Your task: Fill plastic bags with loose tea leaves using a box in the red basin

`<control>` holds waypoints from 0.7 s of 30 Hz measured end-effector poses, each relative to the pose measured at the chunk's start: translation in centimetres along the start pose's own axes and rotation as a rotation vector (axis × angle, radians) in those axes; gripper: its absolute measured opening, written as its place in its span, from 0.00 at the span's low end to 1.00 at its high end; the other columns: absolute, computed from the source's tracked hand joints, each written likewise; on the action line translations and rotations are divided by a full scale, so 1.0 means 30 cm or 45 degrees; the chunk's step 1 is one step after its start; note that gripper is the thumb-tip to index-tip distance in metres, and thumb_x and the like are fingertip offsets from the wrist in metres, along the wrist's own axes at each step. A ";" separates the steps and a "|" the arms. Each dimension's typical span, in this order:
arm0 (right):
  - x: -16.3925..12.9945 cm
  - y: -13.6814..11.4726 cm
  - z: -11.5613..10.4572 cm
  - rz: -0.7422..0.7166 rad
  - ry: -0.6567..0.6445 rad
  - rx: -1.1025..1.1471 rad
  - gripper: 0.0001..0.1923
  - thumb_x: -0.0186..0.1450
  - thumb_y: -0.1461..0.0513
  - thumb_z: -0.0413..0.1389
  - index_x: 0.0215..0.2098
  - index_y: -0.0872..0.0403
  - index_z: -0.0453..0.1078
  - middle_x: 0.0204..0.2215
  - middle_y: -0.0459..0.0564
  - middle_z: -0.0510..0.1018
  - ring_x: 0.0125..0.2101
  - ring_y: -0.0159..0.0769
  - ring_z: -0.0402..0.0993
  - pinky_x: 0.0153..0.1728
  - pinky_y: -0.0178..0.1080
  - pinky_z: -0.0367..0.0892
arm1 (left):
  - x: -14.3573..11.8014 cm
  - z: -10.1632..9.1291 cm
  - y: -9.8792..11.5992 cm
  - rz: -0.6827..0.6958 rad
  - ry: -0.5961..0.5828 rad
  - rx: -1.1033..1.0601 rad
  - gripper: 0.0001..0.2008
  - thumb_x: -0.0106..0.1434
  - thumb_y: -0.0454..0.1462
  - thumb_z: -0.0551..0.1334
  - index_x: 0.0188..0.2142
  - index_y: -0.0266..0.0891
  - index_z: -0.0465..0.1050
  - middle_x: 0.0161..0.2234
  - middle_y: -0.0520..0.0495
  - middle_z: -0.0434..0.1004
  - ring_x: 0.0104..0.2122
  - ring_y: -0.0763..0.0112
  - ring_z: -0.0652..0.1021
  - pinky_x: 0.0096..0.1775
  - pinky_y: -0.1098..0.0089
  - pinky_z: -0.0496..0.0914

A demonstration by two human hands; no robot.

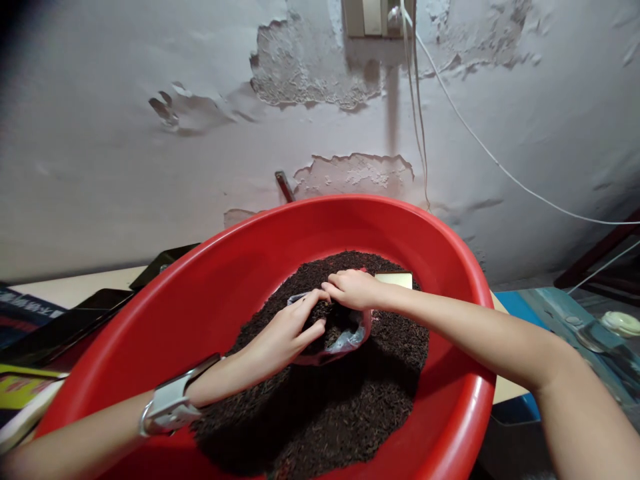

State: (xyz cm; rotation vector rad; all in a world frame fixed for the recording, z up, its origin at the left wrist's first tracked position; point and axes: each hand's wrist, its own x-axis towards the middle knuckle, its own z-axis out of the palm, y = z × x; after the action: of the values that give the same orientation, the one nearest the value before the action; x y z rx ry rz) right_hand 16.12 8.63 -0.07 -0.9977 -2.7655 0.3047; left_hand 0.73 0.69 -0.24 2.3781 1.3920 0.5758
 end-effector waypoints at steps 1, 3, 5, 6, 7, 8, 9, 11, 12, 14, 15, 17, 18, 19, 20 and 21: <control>0.000 -0.001 0.000 0.001 -0.002 -0.002 0.18 0.69 0.58 0.39 0.31 0.58 0.65 0.32 0.52 0.73 0.33 0.33 0.66 0.35 0.34 0.55 | 0.002 0.000 0.000 -0.003 -0.004 0.010 0.17 0.59 0.36 0.49 0.47 0.36 0.61 0.47 0.39 0.70 0.46 0.58 0.71 0.47 0.60 0.66; 0.000 -0.002 -0.001 -0.001 -0.004 -0.003 0.18 0.69 0.58 0.39 0.31 0.58 0.65 0.32 0.52 0.73 0.33 0.32 0.66 0.35 0.34 0.55 | 0.003 0.000 0.001 -0.008 -0.020 0.023 0.17 0.59 0.35 0.48 0.47 0.35 0.62 0.47 0.39 0.70 0.46 0.58 0.71 0.47 0.60 0.65; -0.001 -0.001 -0.001 0.000 0.000 -0.002 0.18 0.69 0.58 0.39 0.30 0.57 0.65 0.31 0.51 0.73 0.33 0.32 0.66 0.35 0.34 0.55 | 0.003 0.000 0.004 -0.026 -0.045 0.029 0.17 0.59 0.35 0.48 0.48 0.35 0.61 0.47 0.38 0.69 0.46 0.58 0.71 0.48 0.59 0.65; -0.001 -0.001 0.000 0.001 0.002 -0.003 0.18 0.69 0.58 0.39 0.30 0.57 0.65 0.31 0.51 0.73 0.32 0.32 0.66 0.35 0.34 0.55 | 0.002 0.000 0.006 -0.038 -0.064 0.029 0.18 0.59 0.35 0.48 0.48 0.34 0.61 0.47 0.38 0.69 0.46 0.58 0.71 0.48 0.59 0.65; -0.001 0.000 0.000 0.003 0.004 -0.007 0.18 0.69 0.58 0.39 0.30 0.57 0.65 0.31 0.51 0.73 0.32 0.32 0.66 0.35 0.34 0.55 | 0.002 0.000 0.007 -0.053 -0.082 0.028 0.18 0.59 0.35 0.47 0.48 0.34 0.61 0.47 0.38 0.69 0.46 0.57 0.71 0.47 0.59 0.65; -0.001 0.001 0.001 0.006 0.005 -0.011 0.18 0.69 0.58 0.39 0.30 0.57 0.65 0.31 0.51 0.73 0.32 0.32 0.66 0.35 0.34 0.55 | 0.001 0.000 0.008 -0.065 -0.097 0.028 0.17 0.59 0.35 0.47 0.48 0.34 0.61 0.47 0.38 0.69 0.46 0.57 0.71 0.47 0.58 0.65; 0.000 0.002 0.001 0.008 0.005 -0.015 0.18 0.69 0.58 0.39 0.30 0.57 0.65 0.31 0.51 0.73 0.32 0.32 0.66 0.35 0.34 0.55 | 0.000 0.000 0.009 -0.073 -0.109 0.029 0.17 0.58 0.34 0.47 0.47 0.35 0.61 0.47 0.38 0.69 0.45 0.57 0.71 0.46 0.58 0.65; 0.000 0.003 0.001 0.009 0.001 -0.020 0.18 0.69 0.58 0.39 0.31 0.57 0.65 0.31 0.51 0.73 0.33 0.32 0.66 0.36 0.34 0.55 | -0.001 -0.002 0.011 -0.073 -0.125 0.035 0.16 0.58 0.34 0.47 0.46 0.35 0.62 0.46 0.39 0.69 0.44 0.58 0.72 0.45 0.58 0.66; 0.000 0.003 0.000 0.011 -0.001 -0.020 0.18 0.69 0.58 0.39 0.31 0.57 0.65 0.32 0.51 0.73 0.33 0.32 0.66 0.36 0.34 0.55 | -0.001 -0.003 0.010 -0.072 -0.129 0.041 0.16 0.58 0.33 0.47 0.45 0.36 0.62 0.46 0.39 0.70 0.44 0.58 0.72 0.45 0.58 0.66; 0.001 0.002 -0.002 0.016 -0.006 -0.020 0.18 0.69 0.58 0.39 0.31 0.57 0.65 0.32 0.51 0.73 0.34 0.32 0.67 0.36 0.34 0.56 | -0.003 -0.005 0.008 -0.072 -0.140 0.070 0.15 0.58 0.33 0.48 0.45 0.36 0.62 0.45 0.40 0.70 0.43 0.58 0.72 0.44 0.59 0.66; 0.001 0.001 -0.002 0.018 -0.006 -0.019 0.18 0.69 0.58 0.39 0.31 0.57 0.65 0.32 0.52 0.73 0.34 0.32 0.67 0.36 0.34 0.56 | -0.004 -0.004 0.006 -0.060 -0.147 0.095 0.15 0.58 0.32 0.48 0.45 0.36 0.62 0.45 0.40 0.70 0.42 0.59 0.72 0.44 0.59 0.67; 0.001 -0.001 -0.003 0.019 -0.007 -0.017 0.18 0.69 0.58 0.39 0.31 0.58 0.65 0.32 0.52 0.73 0.34 0.32 0.67 0.36 0.34 0.56 | -0.010 0.002 0.003 0.011 -0.178 0.168 0.15 0.59 0.32 0.48 0.46 0.37 0.62 0.46 0.40 0.68 0.44 0.60 0.71 0.44 0.60 0.67; 0.001 -0.003 -0.003 0.020 -0.007 -0.015 0.17 0.69 0.58 0.39 0.31 0.58 0.65 0.32 0.52 0.73 0.34 0.32 0.67 0.36 0.34 0.56 | -0.015 0.007 0.003 0.064 -0.193 0.229 0.15 0.60 0.32 0.49 0.47 0.37 0.63 0.47 0.40 0.68 0.45 0.60 0.71 0.44 0.60 0.67; 0.001 -0.004 -0.003 0.021 -0.004 -0.013 0.17 0.69 0.58 0.39 0.31 0.58 0.65 0.32 0.52 0.73 0.34 0.32 0.67 0.36 0.35 0.56 | -0.020 0.012 0.006 0.127 -0.198 0.300 0.14 0.61 0.33 0.50 0.47 0.37 0.64 0.48 0.39 0.67 0.46 0.58 0.69 0.45 0.59 0.66; 0.001 -0.004 -0.002 0.023 0.000 -0.011 0.17 0.69 0.58 0.39 0.31 0.58 0.65 0.32 0.52 0.73 0.33 0.33 0.67 0.35 0.35 0.56 | -0.027 0.017 0.012 0.193 -0.185 0.373 0.13 0.62 0.34 0.51 0.46 0.38 0.65 0.49 0.39 0.66 0.48 0.56 0.68 0.47 0.57 0.64; 0.000 -0.005 0.000 0.025 0.004 -0.011 0.17 0.69 0.58 0.39 0.31 0.58 0.65 0.32 0.52 0.73 0.33 0.33 0.67 0.35 0.35 0.56 | -0.036 0.022 0.023 0.261 -0.161 0.437 0.13 0.62 0.35 0.52 0.46 0.39 0.66 0.50 0.38 0.66 0.50 0.54 0.66 0.48 0.54 0.62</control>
State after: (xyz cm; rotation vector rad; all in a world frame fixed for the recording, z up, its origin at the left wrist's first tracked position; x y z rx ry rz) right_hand 16.02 8.53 -0.02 -1.0276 -2.7581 0.2946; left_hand 1.08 -0.63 -0.68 2.7957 1.2867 0.2422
